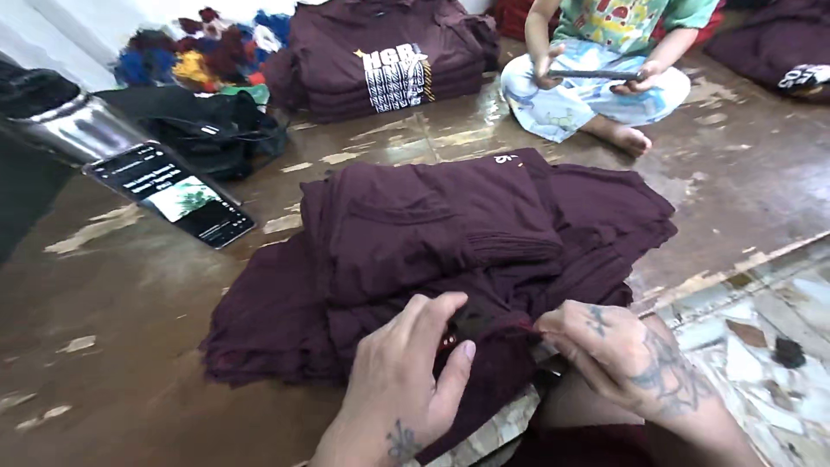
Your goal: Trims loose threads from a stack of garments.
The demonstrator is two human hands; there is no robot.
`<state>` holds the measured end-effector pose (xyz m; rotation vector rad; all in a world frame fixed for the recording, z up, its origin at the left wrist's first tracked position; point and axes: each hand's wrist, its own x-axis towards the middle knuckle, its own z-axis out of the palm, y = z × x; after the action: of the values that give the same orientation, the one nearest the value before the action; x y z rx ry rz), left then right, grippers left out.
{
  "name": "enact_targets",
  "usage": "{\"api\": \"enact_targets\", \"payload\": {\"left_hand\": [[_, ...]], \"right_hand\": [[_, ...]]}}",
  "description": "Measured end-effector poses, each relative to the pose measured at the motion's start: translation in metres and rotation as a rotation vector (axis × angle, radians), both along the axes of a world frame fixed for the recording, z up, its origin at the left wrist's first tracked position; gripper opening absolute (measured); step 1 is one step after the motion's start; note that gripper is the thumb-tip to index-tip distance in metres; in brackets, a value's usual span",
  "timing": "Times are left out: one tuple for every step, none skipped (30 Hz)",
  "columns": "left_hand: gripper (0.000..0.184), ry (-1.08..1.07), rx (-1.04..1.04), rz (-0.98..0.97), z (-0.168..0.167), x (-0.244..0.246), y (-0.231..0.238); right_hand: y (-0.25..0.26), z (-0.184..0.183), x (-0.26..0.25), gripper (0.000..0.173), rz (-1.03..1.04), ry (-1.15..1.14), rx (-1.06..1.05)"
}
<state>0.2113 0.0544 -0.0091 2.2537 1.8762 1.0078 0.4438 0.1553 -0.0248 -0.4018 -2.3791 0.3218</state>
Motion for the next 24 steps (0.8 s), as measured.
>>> {"api": "enact_targets", "payload": {"left_hand": [[0.036,0.1,0.041,-0.04,0.007,-0.001,-0.002],[0.033,0.193,0.076,-0.084,0.015,0.0,-0.003],[0.031,0.272,0.102,-0.124,0.022,0.002,-0.003],[0.029,0.335,0.122,-0.153,0.026,0.006,-0.002],[0.027,0.383,0.136,-0.17,0.03,0.009,0.0],[0.027,0.419,0.148,-0.176,0.031,0.012,0.002],[0.027,0.449,0.157,-0.173,0.031,0.014,0.005],[0.027,0.473,0.169,-0.165,0.031,0.014,0.006],[0.027,0.488,0.176,-0.156,0.031,0.013,0.006],[0.027,0.491,0.175,-0.154,0.033,0.013,0.006],[0.026,0.487,0.168,-0.159,0.034,0.013,0.005],[0.026,0.487,0.161,-0.163,0.035,0.015,0.004],[0.027,0.482,0.164,-0.164,0.034,0.017,0.004],[0.028,0.474,0.174,-0.162,0.032,0.018,0.004],[0.029,0.469,0.18,-0.155,0.03,0.018,0.004],[0.029,0.459,0.179,-0.149,0.03,0.016,0.003],[0.028,0.438,0.171,-0.144,0.03,0.013,0.002],[0.028,0.41,0.159,-0.141,0.03,0.009,0.0],[0.028,0.384,0.152,-0.141,0.028,0.005,-0.001],[0.029,0.369,0.15,-0.152,0.025,0.003,-0.001],[0.029,0.355,0.149,-0.169,0.022,0.003,-0.001],[0.029,0.339,0.161,-0.182,0.019,0.004,-0.001],[0.029,0.328,0.185,-0.182,0.016,0.006,-0.001],[0.029,0.33,0.207,-0.163,0.015,0.007,-0.002]], "right_hand": [[-0.002,-0.001,0.0,0.022,0.001,0.008,-0.005],[-0.004,-0.001,0.0,0.022,-0.002,0.017,-0.006],[-0.007,0.0,0.001,0.021,-0.008,0.022,-0.001],[-0.008,0.001,0.001,0.021,-0.013,0.03,0.006],[-0.01,0.002,0.0,0.021,-0.02,0.042,0.016],[-0.012,0.002,0.0,0.021,-0.024,0.054,0.024],[-0.013,0.002,-0.001,0.021,-0.026,0.07,0.028],[-0.013,0.002,-0.002,0.021,-0.031,0.085,0.035],[-0.013,0.001,-0.003,0.021,-0.038,0.095,0.039],[-0.013,0.001,-0.002,0.02,-0.044,0.103,0.038],[-0.013,0.001,-0.002,0.02,-0.045,0.114,0.035],[-0.014,0.0,-0.002,0.02,-0.037,0.129,0.025],[-0.015,0.0,-0.003,0.02,-0.017,0.143,0.01],[-0.017,0.001,-0.004,0.02,0.016,0.16,-0.011],[-0.018,0.0,-0.004,0.02,0.054,0.173,-0.032],[-0.019,-0.001,-0.004,0.02,0.083,0.18,-0.047],[-0.02,-0.004,-0.002,0.021,0.106,0.172,-0.059],[-0.021,-0.007,0.002,0.022,0.126,0.152,-0.067],[-0.022,-0.009,0.005,0.023,0.146,0.133,-0.072],[-0.022,-0.01,0.006,0.023,0.163,0.136,-0.079],[-0.022,-0.011,0.005,0.023,0.175,0.155,-0.088],[-0.023,-0.011,0.003,0.023,0.184,0.177,-0.093],[-0.023,-0.011,0.002,0.023,0.187,0.188,-0.094],[-0.024,-0.011,0.001,0.022,0.188,0.192,-0.094]]}}
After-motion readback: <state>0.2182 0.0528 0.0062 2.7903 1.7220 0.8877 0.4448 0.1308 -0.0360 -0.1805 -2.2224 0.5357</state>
